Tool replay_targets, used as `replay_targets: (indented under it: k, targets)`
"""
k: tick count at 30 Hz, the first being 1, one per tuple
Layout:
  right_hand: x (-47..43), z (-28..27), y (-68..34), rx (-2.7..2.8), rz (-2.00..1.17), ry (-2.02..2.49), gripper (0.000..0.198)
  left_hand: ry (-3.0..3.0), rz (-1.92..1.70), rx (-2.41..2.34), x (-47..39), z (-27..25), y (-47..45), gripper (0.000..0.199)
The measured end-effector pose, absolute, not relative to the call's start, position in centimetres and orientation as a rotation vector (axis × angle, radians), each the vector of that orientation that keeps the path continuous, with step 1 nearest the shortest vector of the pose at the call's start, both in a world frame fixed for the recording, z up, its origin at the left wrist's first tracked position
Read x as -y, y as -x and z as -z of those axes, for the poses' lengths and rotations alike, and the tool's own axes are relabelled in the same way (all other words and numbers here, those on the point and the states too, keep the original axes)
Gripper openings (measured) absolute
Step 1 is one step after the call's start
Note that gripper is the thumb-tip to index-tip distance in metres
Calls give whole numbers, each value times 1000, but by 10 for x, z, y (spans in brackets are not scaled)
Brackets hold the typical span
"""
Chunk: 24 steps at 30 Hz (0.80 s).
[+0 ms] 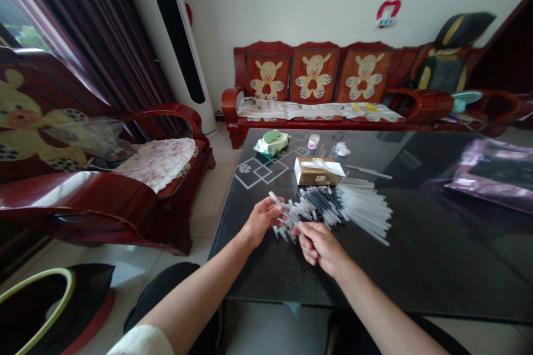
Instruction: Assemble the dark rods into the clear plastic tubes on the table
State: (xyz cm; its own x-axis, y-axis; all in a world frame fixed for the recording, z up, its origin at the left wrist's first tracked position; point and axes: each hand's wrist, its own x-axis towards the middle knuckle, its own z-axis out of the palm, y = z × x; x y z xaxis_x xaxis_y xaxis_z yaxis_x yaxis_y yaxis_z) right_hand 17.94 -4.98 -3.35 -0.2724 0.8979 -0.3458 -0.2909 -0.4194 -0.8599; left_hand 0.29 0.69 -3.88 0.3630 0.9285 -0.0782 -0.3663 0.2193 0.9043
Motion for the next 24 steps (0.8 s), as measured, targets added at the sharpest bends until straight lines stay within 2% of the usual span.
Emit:
replay_targets:
  k: [5, 15, 24]
  targets:
    - [48, 35, -174, 862, -1789, 1133, 37, -1026, -921, -730, 1, 42, -12, 40]
    - [48, 34, -178, 996, -1732, 1247, 44, -1072, -962, -943, -19, 33, 7, 41]
    - [48, 38, -181, 1048, -1727, 1247, 41, -954, -1151, -1199, -45, 47, 27, 26]
